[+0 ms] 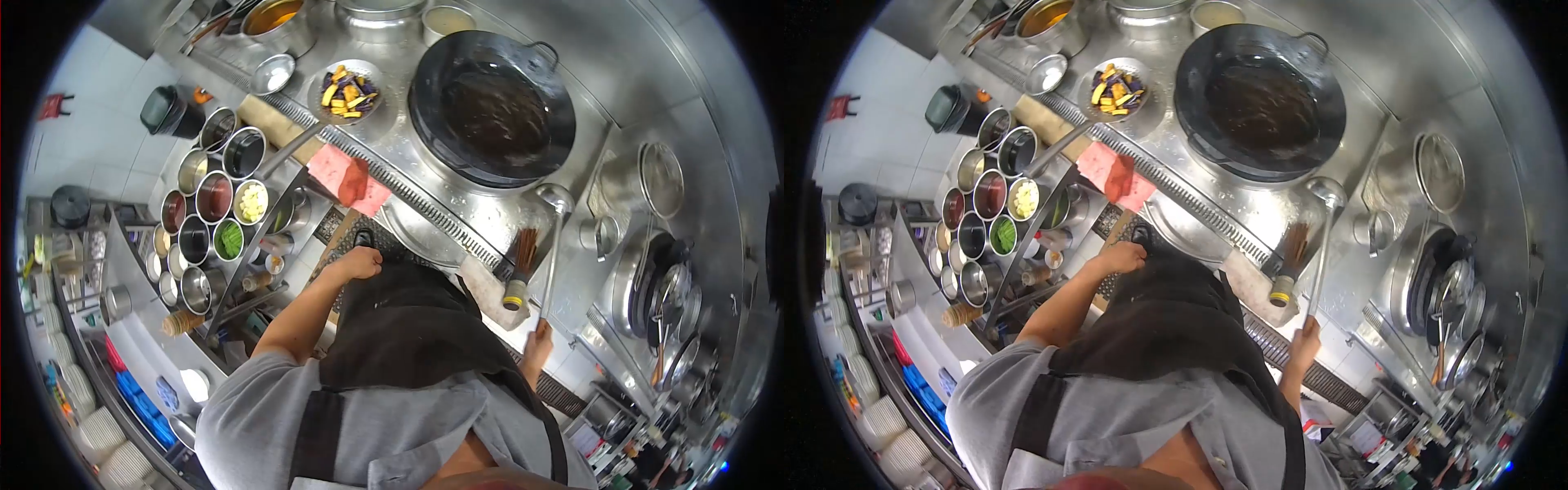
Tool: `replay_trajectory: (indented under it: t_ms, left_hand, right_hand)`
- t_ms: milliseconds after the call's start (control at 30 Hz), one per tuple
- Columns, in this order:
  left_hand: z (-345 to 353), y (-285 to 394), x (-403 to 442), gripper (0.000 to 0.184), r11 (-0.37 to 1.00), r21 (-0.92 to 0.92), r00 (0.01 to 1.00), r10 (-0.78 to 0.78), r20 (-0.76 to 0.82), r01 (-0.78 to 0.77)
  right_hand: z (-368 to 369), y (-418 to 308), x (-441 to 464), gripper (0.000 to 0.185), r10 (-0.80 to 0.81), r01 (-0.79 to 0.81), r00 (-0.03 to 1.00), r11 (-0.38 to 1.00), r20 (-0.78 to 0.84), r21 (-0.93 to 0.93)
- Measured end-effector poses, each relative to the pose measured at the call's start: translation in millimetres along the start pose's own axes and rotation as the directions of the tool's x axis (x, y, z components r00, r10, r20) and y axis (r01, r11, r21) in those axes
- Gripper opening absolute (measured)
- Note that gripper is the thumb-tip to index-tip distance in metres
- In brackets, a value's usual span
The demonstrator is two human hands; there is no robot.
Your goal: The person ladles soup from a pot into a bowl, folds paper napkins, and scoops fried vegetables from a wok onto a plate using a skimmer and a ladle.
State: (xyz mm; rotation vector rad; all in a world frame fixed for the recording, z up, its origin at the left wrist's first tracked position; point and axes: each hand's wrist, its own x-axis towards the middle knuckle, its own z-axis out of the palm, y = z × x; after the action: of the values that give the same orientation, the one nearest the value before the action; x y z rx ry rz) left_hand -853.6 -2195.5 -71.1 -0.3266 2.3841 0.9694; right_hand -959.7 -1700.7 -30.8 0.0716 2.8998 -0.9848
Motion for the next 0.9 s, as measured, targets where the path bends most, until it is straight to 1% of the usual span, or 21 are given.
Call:
replay_trajectory:
  t_ms: [33, 67, 133, 167, 233, 267, 300, 333, 367, 433, 500, 533, 567, 600, 633, 667, 700, 733, 800, 833, 900]
  left_hand:
    - [2.4, -4.8, -3.6, 0.035, 0.999, -0.047, 1.0, -0.013, 0.013, 0.014]
    - [7.7, -16.4, -3.9, 0.035, 0.998, -0.06, 1.0, -0.02, 0.009, 0.021]
    - [21.5, -47.2, -5.7, 0.036, 0.996, -0.04, 0.996, -0.085, -0.038, 0.084]
    - [22.3, -57.8, -13.4, 0.036, 0.994, -0.059, 0.994, -0.098, -0.05, 0.095]
    - [15.1, -72.1, -34.3, 0.03, 0.962, -0.169, 0.931, -0.252, -0.265, 0.212]
    - [4.8, -76.3, -45.3, 0.03, 0.811, -0.508, 0.868, -0.447, -0.215, 0.292]
    - [-16.2, -73.3, -58.9, 0.031, 0.548, -0.774, 0.795, -0.599, -0.1, 0.316]
    - [-29.3, -79.6, -67.4, 0.031, 0.384, -0.914, 0.741, -0.651, -0.166, 0.132]
    - [-40.4, -91.0, -74.8, 0.032, 0.208, -0.975, 0.674, -0.709, -0.208, -0.082]
    - [-77.0, -117.5, -85.1, 0.031, 0.057, -0.924, 0.589, -0.755, -0.288, -0.379]
    - [-124.8, -129.9, -95.3, 0.037, 0.01, -0.886, 0.592, -0.74, -0.318, -0.463]
    - [-140.8, -147.7, -92.9, 0.044, -0.006, -0.874, 0.616, -0.712, -0.337, -0.485]
    - [-161.9, -155.8, -87.1, 0.045, -0.017, -0.888, 0.662, -0.672, -0.331, -0.46]
    - [-181.5, -163.6, -82.6, 0.047, -0.026, -0.901, 0.707, -0.63, -0.321, -0.433]
    - [-196.9, -170.0, -75.7, 0.046, -0.053, -0.923, 0.787, -0.544, -0.293, -0.38]
    - [-211.2, -173.1, -66.9, 0.046, -0.073, -0.943, 0.855, -0.448, -0.261, -0.326]
    - [-225.4, -162.7, -64.5, 0.044, -0.045, -0.959, 0.906, -0.341, -0.249, -0.281]
    - [-234.8, -151.8, -61.4, 0.039, -0.023, -0.965, 0.933, -0.261, -0.246, -0.261]
    - [-249.9, -148.3, -48.0, 0.031, -0.056, -0.997, 0.971, -0.238, -0.036, -0.051]
    - [-246.7, -161.1, -33.9, 0.028, -0.064, -0.998, 0.984, -0.178, -0.014, -0.026]
    - [-244.7, -172.8, -13.0, 0.019, -0.052, -0.998, 0.996, -0.082, 0.03, 0.026]
  right_hand:
    - [-22.8, -21.8, 4.5, 0.038, 0.228, -0.23, 0.971, 0.973, 0.078, 0.024]
    - [-29.9, 9.3, 11.3, 0.027, 0.27, -0.282, 0.954, 0.955, 0.13, 0.091]
    - [-52.2, -57.8, 4.0, 0.011, 0.361, -0.406, 0.913, 0.852, 0.19, 0.33]
    - [-53.0, -80.6, 3.1, 0.011, 0.344, -0.393, 0.917, 0.862, 0.201, 0.32]
    - [-50.6, -116.0, -1.6, 0.011, 0.261, -0.283, 0.958, 0.802, 0.117, 0.525]
    - [-49.6, -135.3, 0.4, 0.011, 0.252, -0.278, 0.96, 0.804, 0.122, 0.525]
    - [-46.4, -155.8, 4.8, 0.013, 0.178, -0.223, 0.975, 0.803, 0.135, 0.552]
    - [-40.9, -170.0, 10.2, 0.015, 0.102, -0.167, 0.984, 0.797, 0.143, 0.581]
    - [-37.7, -171.3, 21.9, 0.015, 0.044, -0.166, 0.974, 0.801, 0.221, 0.575]
    - [-23.3, -225.4, 42.7, 0.02, -0.125, -0.005, 0.971, 0.842, 0.204, 0.539]
    - [1.6, -275.5, 70.8, 0.058, -0.281, 0.086, 0.938, 0.756, 0.204, 0.649]
    - [12.6, -302.4, 83.6, 0.068, -0.349, 0.108, 0.897, 0.767, 0.27, 0.632]
    - [26.0, -334.3, 89.8, 0.065, -0.316, 0.075, 0.885, 0.822, 0.342, 0.565]
    - [41.7, -363.7, 93.7, 0.063, -0.309, 0.171, 0.883, 0.913, 0.354, 0.372]
    - [61.4, -378.3, 96.8, 0.059, -0.326, 0.161, 0.862, 0.903, 0.389, 0.399]
    - [83.3, -384.1, 103.8, 0.062, -0.391, 0.251, 0.812, 0.904, 0.434, 0.345]
    - [115.9, -380.6, 108.5, 0.062, -0.486, 0.375, 0.776, 0.868, 0.403, 0.325]
    - [141.0, -381.2, 109.5, 0.063, -0.57, 0.489, 0.729, 0.821, 0.38, 0.293]
    - [168.0, -410.4, 89.6, 0.06, -0.64, 0.656, 0.674, 0.748, 0.369, 0.099]
    - [181.8, -419.1, 82.1, 0.056, -0.664, 0.7, 0.656, 0.713, 0.358, 0.04]
    - [205.5, -426.2, 72.5, 0.056, -0.614, 0.664, 0.681, 0.747, 0.398, 0.016]
